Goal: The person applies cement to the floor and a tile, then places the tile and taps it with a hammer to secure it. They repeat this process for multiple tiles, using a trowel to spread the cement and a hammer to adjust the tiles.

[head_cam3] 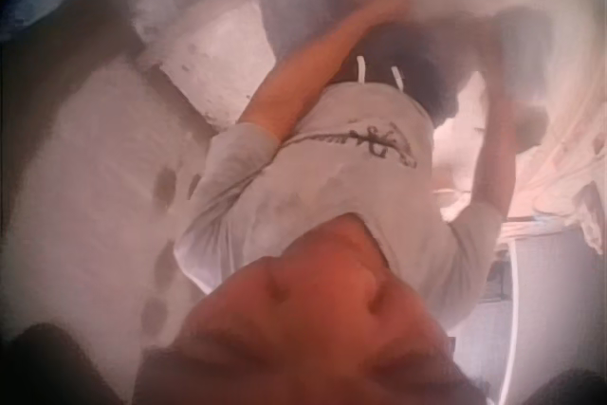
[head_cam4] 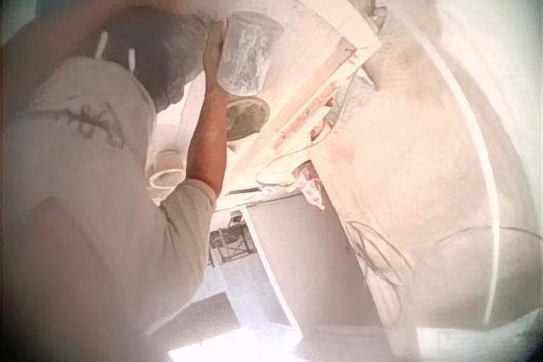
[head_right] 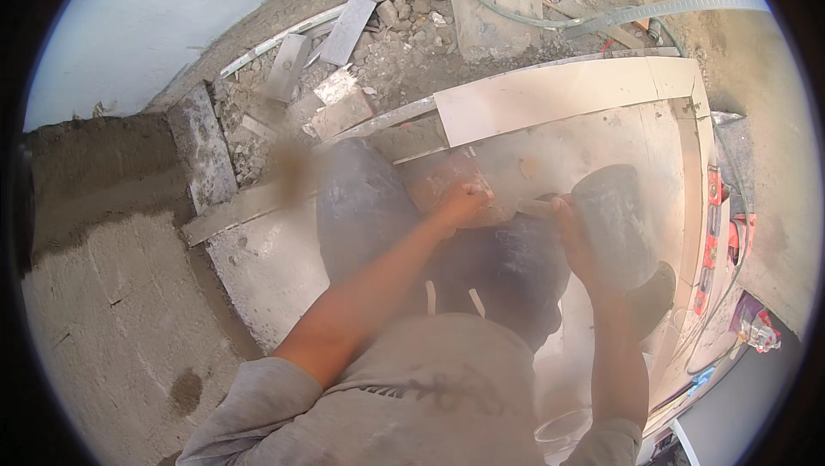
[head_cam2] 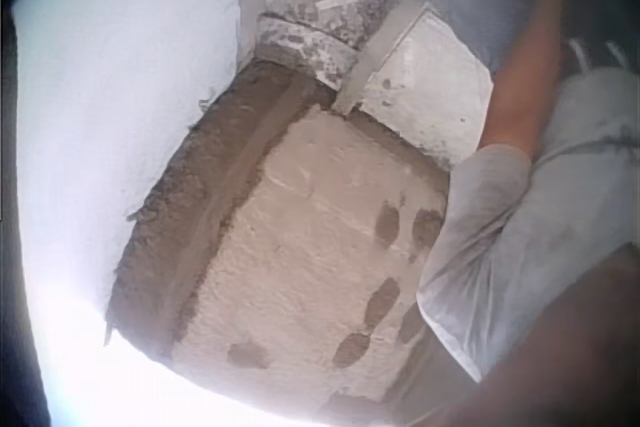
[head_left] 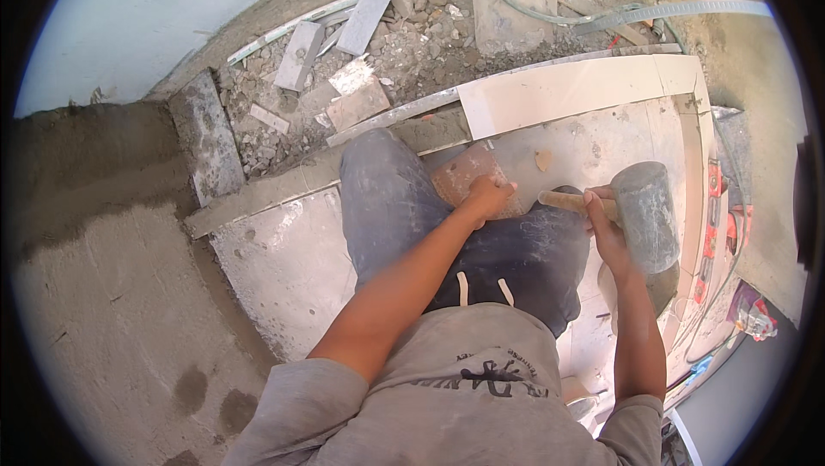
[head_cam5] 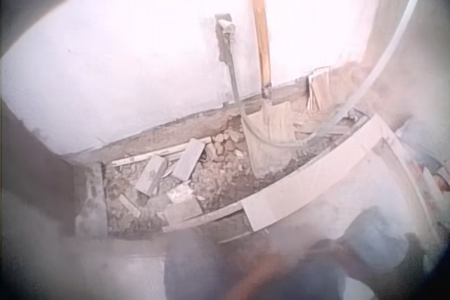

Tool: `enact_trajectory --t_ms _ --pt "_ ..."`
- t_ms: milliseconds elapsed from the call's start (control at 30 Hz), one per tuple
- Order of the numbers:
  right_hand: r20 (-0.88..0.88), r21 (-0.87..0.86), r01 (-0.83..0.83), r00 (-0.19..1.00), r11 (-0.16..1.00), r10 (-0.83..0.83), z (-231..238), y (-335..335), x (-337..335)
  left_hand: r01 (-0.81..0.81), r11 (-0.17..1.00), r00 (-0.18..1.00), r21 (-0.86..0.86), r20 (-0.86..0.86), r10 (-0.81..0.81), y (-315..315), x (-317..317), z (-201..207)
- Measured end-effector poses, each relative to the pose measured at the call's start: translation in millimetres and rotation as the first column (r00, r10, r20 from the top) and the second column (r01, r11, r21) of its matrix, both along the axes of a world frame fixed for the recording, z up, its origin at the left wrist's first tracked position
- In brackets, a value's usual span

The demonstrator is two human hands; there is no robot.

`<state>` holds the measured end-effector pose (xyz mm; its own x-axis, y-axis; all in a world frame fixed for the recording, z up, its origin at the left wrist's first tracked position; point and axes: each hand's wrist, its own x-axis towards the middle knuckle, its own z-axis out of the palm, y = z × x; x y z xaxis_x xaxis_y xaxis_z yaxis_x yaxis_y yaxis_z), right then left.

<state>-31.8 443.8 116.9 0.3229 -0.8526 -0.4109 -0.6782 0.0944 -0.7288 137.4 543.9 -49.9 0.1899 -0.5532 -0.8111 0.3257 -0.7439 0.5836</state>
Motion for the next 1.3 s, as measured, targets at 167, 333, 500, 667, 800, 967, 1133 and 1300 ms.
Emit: enact_trajectory --t_ms 167,333,500,667,800,967,1133,1300 --pt "0.013 0.027 0.212 0.977 0.977 -0.212 63.4 35.2 -65.7 0.002 0.998 1.0 0.066 0.0 -0.002 -9.2 5.3 -20.0" --pt "-0.205 -0.081 0.432 0.875 0.898 -0.439 146.0 83.4 -125.1 0.362 0.913 0.913 -0.189 0.271 -0.305 -15.7 -5.3 -47.2" --pt "-0.234 -0.144 0.521 0.808 0.841 -0.54 219.2 164.3 -155.3 0.27 0.946 0.963 -0.179 0.05 -0.266 -23.4 -14.1 -67.2" --pt "-0.571 0.038 0.555 0.695 0.831 -0.438 278.9 209.0 -162.4 0.329 0.892 0.936 -0.309 0.235 -0.264 -38.8 -25.4 -111.4" --pt "-0.475 0.187 0.485 0.806 0.854 -0.353 275.2 173.2 -165.0 0.515 0.735 0.847 -0.44 0.39 -0.36 -91.9 -33.0 -126.3" --pt "-0.052 -0.096 0.01 0.999 0.995 -0.015 148.8 60.1 -136.1 0.44 0.853 0.866 -0.281 0.384 -0.321 -91.6 -53.2 -95.1" --pt "0.267 -0.315 0.117 0.963 0.942 -0.03 37.9 9.9 -42.4 0.271 0.962 0.87 -0.046 0.438 -0.224 -63.8 -35.2 -95.0" --pt "0.257 -0.326 0.141 0.965 0.935 -0.056 22.4 1.1 9.8 -0.287 0.957 0.944 0.043 -0.156 0.29 -64.6 -11.5 -88.2"
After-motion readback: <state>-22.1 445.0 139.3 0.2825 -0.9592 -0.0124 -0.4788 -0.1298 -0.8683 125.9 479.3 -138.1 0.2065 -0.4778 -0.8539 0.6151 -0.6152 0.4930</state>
